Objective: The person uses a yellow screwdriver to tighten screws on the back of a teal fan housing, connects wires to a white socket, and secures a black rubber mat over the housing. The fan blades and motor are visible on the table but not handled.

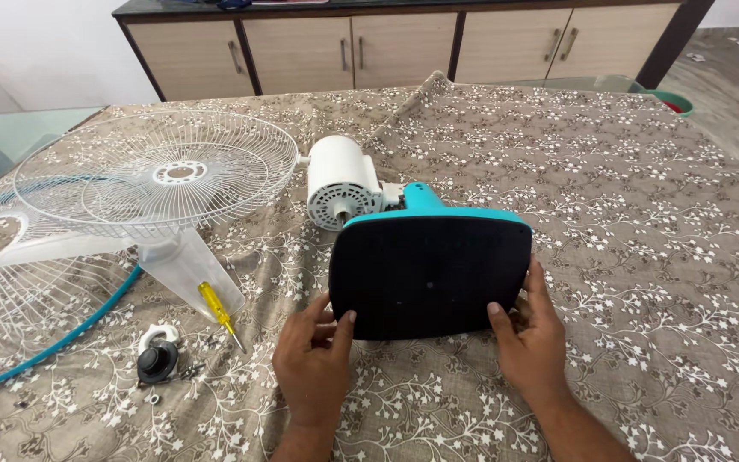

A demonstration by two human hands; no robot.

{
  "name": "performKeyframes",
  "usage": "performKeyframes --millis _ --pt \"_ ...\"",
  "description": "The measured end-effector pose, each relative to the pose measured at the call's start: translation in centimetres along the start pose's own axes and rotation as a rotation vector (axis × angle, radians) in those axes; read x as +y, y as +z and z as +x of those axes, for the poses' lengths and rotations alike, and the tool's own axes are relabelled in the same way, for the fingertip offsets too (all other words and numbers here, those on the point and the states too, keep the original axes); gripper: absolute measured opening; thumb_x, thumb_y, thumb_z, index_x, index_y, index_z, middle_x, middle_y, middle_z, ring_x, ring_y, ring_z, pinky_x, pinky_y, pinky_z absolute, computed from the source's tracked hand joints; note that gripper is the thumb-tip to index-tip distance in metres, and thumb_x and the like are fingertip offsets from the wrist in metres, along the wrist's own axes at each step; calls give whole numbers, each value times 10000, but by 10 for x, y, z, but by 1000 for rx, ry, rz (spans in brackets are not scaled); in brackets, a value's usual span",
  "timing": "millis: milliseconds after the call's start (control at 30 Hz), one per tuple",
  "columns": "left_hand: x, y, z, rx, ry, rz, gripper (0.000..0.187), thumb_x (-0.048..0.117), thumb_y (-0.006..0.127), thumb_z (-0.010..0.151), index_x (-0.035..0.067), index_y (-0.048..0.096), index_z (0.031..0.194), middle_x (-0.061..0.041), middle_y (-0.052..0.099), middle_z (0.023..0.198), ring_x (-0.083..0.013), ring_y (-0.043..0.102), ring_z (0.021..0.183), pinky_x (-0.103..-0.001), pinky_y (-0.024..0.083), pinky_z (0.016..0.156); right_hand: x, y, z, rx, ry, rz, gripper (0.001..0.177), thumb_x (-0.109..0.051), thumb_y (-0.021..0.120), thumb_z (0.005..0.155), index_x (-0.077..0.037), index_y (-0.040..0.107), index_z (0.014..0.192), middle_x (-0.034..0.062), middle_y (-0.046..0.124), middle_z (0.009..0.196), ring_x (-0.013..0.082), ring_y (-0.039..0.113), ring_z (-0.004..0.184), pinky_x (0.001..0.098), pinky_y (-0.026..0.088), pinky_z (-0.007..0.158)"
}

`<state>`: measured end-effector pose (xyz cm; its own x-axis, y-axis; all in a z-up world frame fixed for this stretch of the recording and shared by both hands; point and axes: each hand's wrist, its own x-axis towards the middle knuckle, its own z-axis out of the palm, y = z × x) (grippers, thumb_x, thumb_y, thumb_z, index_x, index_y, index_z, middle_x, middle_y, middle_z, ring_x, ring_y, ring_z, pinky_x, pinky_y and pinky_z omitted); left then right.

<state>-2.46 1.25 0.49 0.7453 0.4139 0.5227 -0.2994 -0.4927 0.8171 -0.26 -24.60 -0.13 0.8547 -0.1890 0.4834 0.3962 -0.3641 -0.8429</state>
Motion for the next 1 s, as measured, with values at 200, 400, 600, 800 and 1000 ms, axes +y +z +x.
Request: performKeyframes --millis 200,400,600,800,1000 --pt "0 3 -1 -15 -49 -15 329 154 845 795 41 705 1070 -53 734 869 -120 745 680 -245 565 512 0 1 4 37 109 -40 711 34 608 899 -1 282 1530 215 553 1413 258 653 1178 343 604 853" --pt "2 5 -5 -32 5 9 292 168 857 780 37 687 979 -44 702 825 -116 689 631 -257 523 477 10 2 2 66 170 10 611 30 611 911 8 293 1432 225 591 1335 243 680 1105 325 586 828" --pt "6 5 0 5 -49 61 257 177 827 809 49 679 976 -73 692 925 -140 689 736 -254 512 471 14 4 1 82 98 -63 623 -29 692 891 26 350 1409 217 571 1361 229 690 1100 301 585 752" --pt "9 6 6 -4 -97 -13 265 163 762 851 40 634 1048 -145 646 1223 -224 710 1007 -274 569 544 15 6 0 92 94 -107 633 -120 743 883 34 372 1373 209 610 1311 235 711 1094 292 593 700" --pt "10 8 9 -145 -300 -138 498 299 624 938 80 504 1369 -132 697 1230 -261 738 1071 -354 640 756 14 6 7 -72 320 -298 648 -266 657 950 -47 390 1498 183 711 1189 254 735 1037 366 590 834"
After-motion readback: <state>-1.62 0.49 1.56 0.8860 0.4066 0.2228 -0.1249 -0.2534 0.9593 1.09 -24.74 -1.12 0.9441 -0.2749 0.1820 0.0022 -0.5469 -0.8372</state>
